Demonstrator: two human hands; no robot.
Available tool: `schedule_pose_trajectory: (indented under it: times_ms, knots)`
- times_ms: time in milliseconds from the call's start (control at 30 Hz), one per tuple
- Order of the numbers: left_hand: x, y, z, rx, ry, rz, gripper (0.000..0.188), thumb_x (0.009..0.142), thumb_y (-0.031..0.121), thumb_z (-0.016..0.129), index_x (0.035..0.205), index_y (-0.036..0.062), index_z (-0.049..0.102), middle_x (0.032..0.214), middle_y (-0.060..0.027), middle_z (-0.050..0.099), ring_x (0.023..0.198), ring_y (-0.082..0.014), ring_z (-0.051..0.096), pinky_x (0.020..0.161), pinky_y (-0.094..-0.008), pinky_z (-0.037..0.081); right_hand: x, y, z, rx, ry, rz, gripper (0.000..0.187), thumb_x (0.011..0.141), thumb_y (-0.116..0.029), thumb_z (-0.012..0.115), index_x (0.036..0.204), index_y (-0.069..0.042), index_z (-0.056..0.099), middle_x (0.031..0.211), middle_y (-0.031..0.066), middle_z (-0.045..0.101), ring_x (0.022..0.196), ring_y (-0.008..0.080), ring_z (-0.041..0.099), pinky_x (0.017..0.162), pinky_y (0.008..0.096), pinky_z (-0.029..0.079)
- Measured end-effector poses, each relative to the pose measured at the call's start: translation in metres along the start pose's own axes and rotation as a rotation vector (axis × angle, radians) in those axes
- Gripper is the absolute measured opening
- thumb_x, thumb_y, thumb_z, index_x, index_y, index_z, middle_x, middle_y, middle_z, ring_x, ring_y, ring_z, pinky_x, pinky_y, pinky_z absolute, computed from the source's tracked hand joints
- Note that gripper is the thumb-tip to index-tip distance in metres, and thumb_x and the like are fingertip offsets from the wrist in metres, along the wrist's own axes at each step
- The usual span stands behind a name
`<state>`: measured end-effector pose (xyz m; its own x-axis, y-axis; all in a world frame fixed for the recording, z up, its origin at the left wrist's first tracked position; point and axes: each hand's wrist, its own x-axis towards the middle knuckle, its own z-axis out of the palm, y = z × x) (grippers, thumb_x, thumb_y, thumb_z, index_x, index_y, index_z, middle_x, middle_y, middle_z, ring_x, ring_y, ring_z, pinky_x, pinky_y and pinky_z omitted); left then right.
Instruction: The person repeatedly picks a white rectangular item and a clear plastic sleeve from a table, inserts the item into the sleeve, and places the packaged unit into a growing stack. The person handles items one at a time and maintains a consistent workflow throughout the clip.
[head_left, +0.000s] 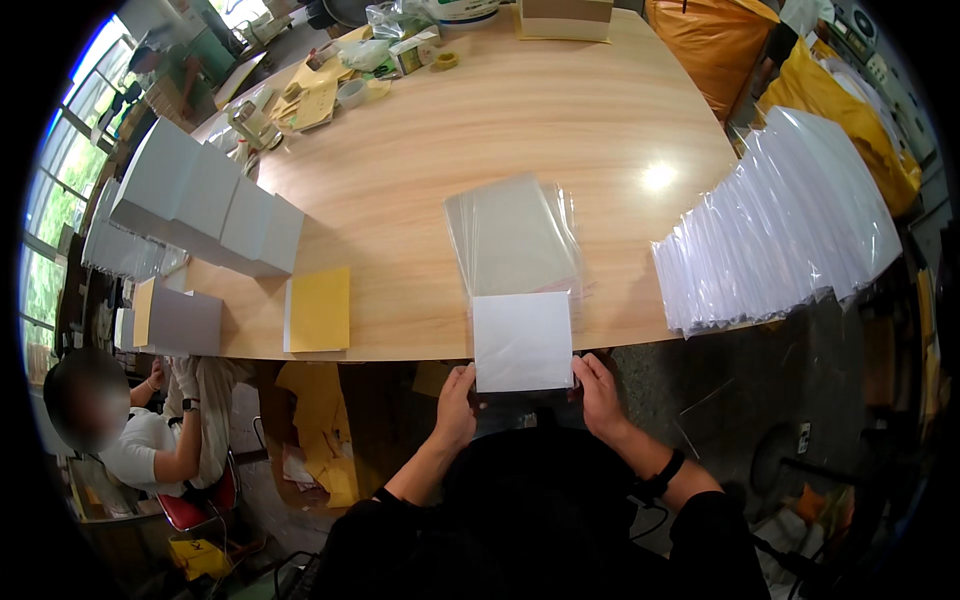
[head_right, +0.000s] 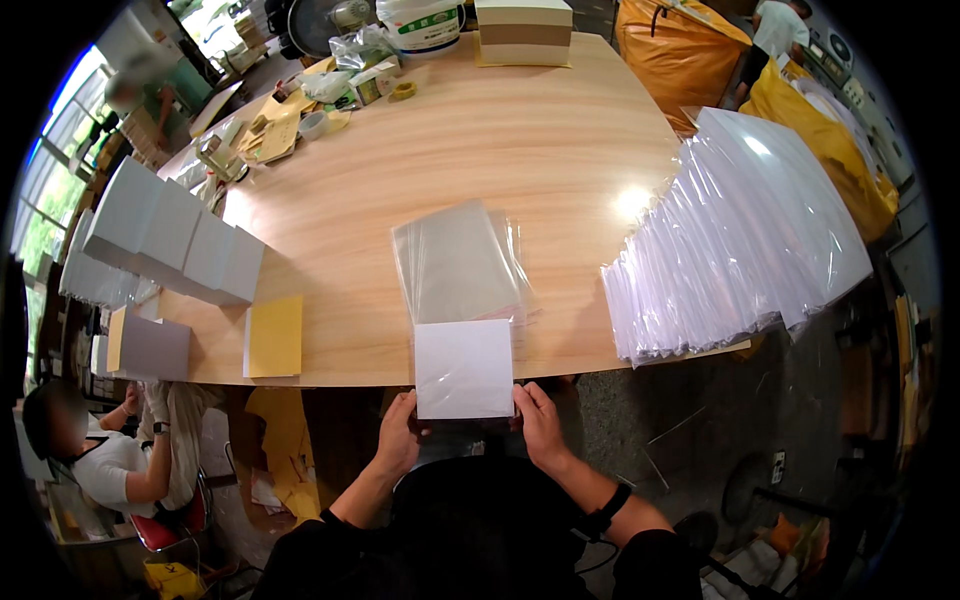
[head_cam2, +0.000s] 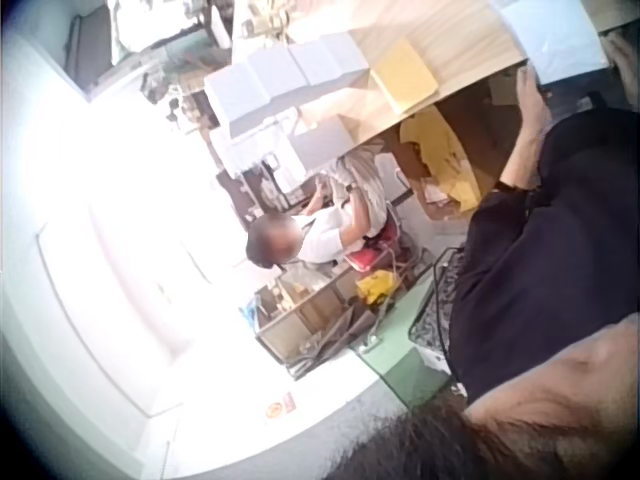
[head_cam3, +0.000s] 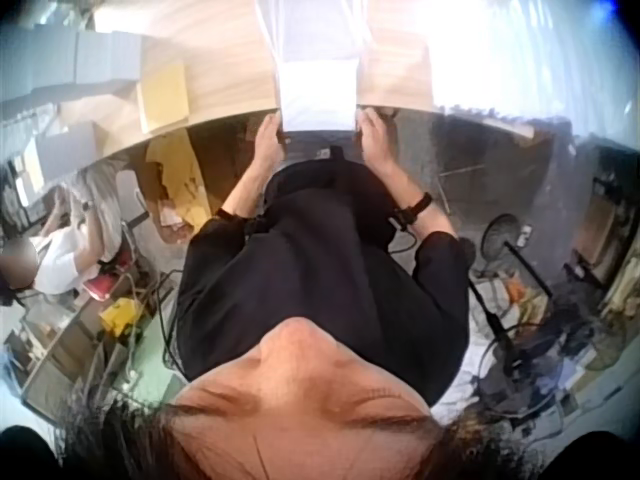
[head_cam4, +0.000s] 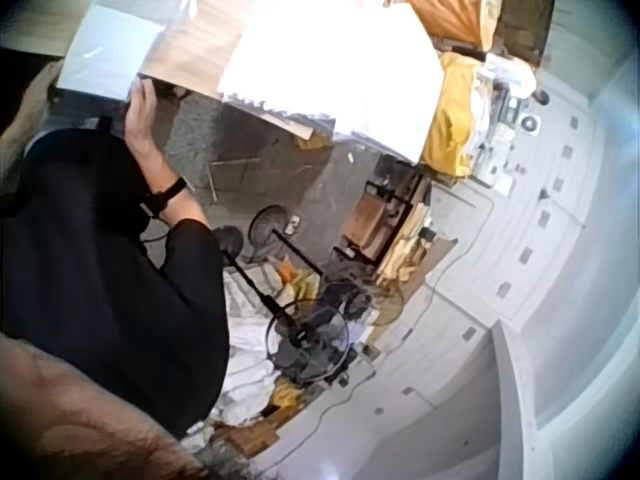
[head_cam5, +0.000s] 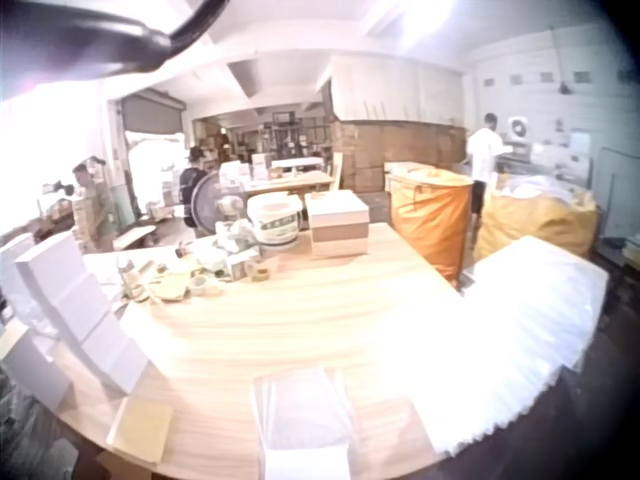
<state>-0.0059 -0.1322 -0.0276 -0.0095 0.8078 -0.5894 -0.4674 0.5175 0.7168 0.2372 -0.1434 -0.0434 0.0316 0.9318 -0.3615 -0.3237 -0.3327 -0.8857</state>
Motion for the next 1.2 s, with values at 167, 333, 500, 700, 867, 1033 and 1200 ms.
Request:
schedule_pose_trajectory:
  times_ms: [167,333,500,700,867,1033,1200]
  knots:
    - [0.001,-0.001,0.013,-0.101,-0.115,-0.171,0.042,0.105,0.05,0.04,0.1,0.0131,0.061,0.081,0.0026,0.055,0.071,-0.0095,0.048,0.061,-0.0296,0.04,0.002,-0.007,0.018,0.237,0.056,0.326,0.04,0.105,-0.046,0.048,0.092,-0.01,0.061,0.077,-0.001,0.057,0.065,0.0118,0.056,0.056,0.0281,0.047]
    - [0.018,0.001,-0.013,0.391,-0.008,-0.128,0.066,0.103,0.061,0.035,0.102,0.0036,0.067,0.079,-0.005,0.062,0.068,-0.0162,0.06,0.061,-0.0306,0.051,0.006,-0.015,0.006,-0.019,-0.031,0.392,0.055,0.101,-0.06,0.045,0.098,-0.008,0.063,0.084,0.0042,0.066,0.064,0.0147,0.062,0.054,0.0269,0.049]
    - [0.019,0.023,-0.009,0.629,-0.148,-0.066,0.064,0.104,0.055,0.038,0.099,-0.0012,0.068,0.075,-0.0068,0.063,0.063,-0.0158,0.061,0.055,-0.0298,0.049,0.0,-0.037,-0.003,-0.159,-0.121,0.37,0.06,0.103,-0.059,0.041,0.101,-0.003,0.062,0.081,0.0087,0.068,0.062,0.018,0.067,0.049,0.0271,0.049]
    - [-0.002,0.007,0.001,0.737,-0.095,0.42,0.053,0.106,0.043,0.042,0.09,-0.0022,0.063,0.068,-0.0027,0.056,0.059,-0.013,0.054,0.054,-0.0306,0.046,-0.018,-0.051,0.013,-0.483,-0.087,0.049,0.052,0.102,-0.049,0.052,0.088,0.001,0.06,0.065,0.0073,0.063,0.055,0.0142,0.062,0.052,0.0288,0.05]
    - [-0.036,0.059,0.026,0.817,-0.461,0.589,0.048,0.108,0.034,0.036,0.096,-0.0055,0.061,0.064,-0.0054,0.055,0.064,-0.0167,0.058,0.057,-0.0326,0.044,-0.078,-0.159,0.013,-0.74,-0.088,-0.555,0.049,0.097,-0.048,0.062,0.088,0.0,0.06,0.062,0.0106,0.06,0.051,0.0222,0.06,0.05,0.0359,0.046]
    - [-0.071,0.147,0.135,1.055,-0.717,1.259,0.046,0.107,0.029,0.042,0.097,-0.0083,0.066,0.073,-0.0118,0.067,0.069,-0.021,0.063,0.065,-0.0321,0.048,-0.131,-0.307,0.002,-1.076,0.167,-1.106,0.034,0.094,-0.035,0.071,0.094,-0.002,0.064,0.058,0.0077,0.054,0.048,0.0197,0.055,0.046,0.0321,0.043]
    - [-0.129,0.204,0.314,0.714,-1.028,0.6,0.066,0.105,0.049,0.045,0.077,-0.0053,0.068,0.064,-0.0124,0.065,0.064,-0.0151,0.063,0.063,-0.0295,0.05,-0.134,-0.416,-0.039,-0.834,0.606,-1.145,0.029,0.1,-0.027,0.061,0.092,0.0,0.062,0.065,0.0095,0.049,0.06,0.0204,0.05,0.059,0.0346,0.042]
